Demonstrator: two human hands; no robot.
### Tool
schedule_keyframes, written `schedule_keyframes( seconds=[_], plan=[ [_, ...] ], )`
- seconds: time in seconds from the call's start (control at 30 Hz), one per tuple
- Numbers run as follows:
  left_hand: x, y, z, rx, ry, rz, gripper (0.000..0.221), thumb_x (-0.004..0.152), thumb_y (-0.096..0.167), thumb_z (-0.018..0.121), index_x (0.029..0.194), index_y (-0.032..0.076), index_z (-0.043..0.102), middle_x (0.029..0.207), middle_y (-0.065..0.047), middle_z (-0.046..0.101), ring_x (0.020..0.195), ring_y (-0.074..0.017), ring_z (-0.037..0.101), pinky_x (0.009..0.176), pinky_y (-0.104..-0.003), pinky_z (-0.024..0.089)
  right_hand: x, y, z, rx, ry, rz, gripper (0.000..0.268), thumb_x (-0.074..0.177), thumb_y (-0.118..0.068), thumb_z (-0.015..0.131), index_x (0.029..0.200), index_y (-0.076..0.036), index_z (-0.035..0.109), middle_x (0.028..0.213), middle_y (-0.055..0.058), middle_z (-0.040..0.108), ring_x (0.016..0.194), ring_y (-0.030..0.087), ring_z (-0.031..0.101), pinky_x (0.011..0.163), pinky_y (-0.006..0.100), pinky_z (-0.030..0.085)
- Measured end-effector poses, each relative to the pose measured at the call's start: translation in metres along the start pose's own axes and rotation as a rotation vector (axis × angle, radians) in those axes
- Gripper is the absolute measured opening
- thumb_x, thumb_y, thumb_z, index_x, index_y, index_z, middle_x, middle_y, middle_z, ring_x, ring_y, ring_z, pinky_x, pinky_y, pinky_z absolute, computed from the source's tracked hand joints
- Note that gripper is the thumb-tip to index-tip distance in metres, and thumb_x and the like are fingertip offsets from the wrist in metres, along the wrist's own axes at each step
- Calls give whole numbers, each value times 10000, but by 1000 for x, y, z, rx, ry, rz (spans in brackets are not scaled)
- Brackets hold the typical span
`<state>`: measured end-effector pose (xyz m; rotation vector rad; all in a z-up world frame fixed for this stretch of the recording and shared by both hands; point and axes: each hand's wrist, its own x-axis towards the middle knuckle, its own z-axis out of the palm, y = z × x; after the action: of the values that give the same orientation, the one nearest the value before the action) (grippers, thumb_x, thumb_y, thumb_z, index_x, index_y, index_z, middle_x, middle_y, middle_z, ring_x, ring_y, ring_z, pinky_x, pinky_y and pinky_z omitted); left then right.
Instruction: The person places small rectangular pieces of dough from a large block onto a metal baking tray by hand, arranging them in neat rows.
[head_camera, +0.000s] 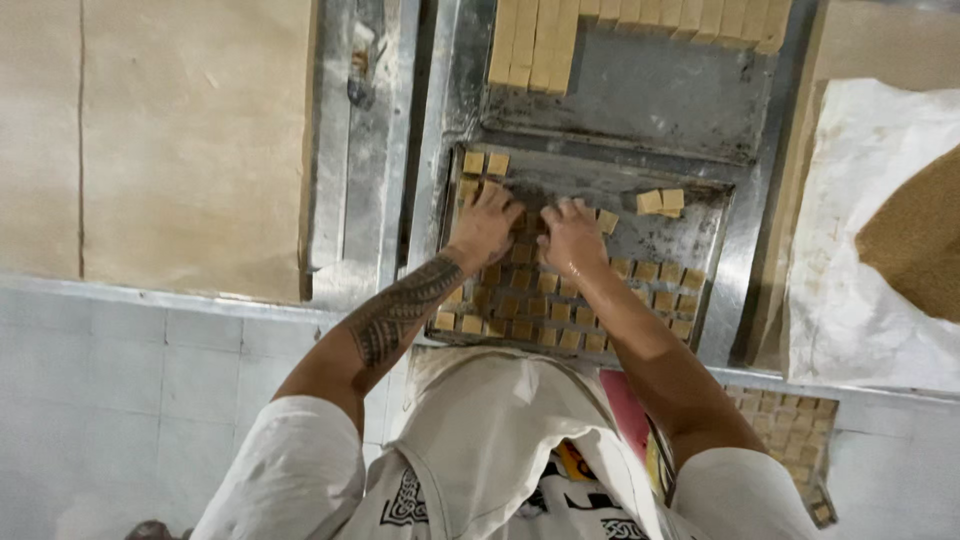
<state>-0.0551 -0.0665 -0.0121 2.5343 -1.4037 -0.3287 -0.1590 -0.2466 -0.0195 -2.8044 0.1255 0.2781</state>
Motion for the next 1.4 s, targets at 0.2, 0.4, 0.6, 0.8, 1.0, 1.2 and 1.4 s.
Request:
schedule_keyframes(
  seconds=[0.2,0.4,0.6,0.8,1.0,1.2,1.4],
  plan=[
    [3,-2,1,88,-1,-21,462,836,111,719,1289,71,642,1373,-166,520,1391,-361,391,1098,-566,347,-2,-20,-17,35,-25,118,550,897,-220,724,1385,-51,534,1406,215,481,1330,440,426,1097,518,383],
    [8,14,-14,27,-43,-27,554,785,182,758,1306,81,600,1355,-169,500,1375,-374,363,1100,-588,311,-27,8,-47,170,-6,326,584,889,-299,751,1396,-98,544,1374,217,500,1341,410,421,1156,538,320],
    [41,55,-2,-60,-97,27,538,873,174,753,1365,63,565,1348,-162,513,1326,-364,433,1111,-538,375,-50,65,-44,123,52,290,366,959,-275,723,1248,-69,633,1340,209,559,1316,403,496,1105,491,415],
    [70,86,41,18,-25,15,444,873,96,681,1310,70,608,1328,-147,557,1297,-340,475,1083,-499,396,-42,94,-12,-27,141,52,339,899,-169,701,1190,-2,653,1239,224,598,1245,425,522,1065,490,431],
    [82,88,57,19,-61,-90,311,924,89,619,1230,80,672,1315,-129,571,1312,-331,479,1113,-515,373,-45,106,-12,8,108,3,294,938,-121,625,1208,-7,642,1274,214,599,1252,395,528,1046,491,439],
    [78,104,30,92,-30,-67,305,904,132,646,1201,95,700,1272,-124,611,1277,-298,526,1109,-493,392,-40,106,-30,66,123,14,239,923,-105,627,1145,-22,661,1152,212,673,1137,385,624,978,486,499],
    [92,94,-27,-304,-354,-471,264,1010,331,592,1152,125,674,965,-82,726,836,-212,718,775,-367,599,-40,106,-62,381,-20,280,260,969,-227,651,1175,-69,667,995,197,730,871,373,712,781,505,560]
  ],
)
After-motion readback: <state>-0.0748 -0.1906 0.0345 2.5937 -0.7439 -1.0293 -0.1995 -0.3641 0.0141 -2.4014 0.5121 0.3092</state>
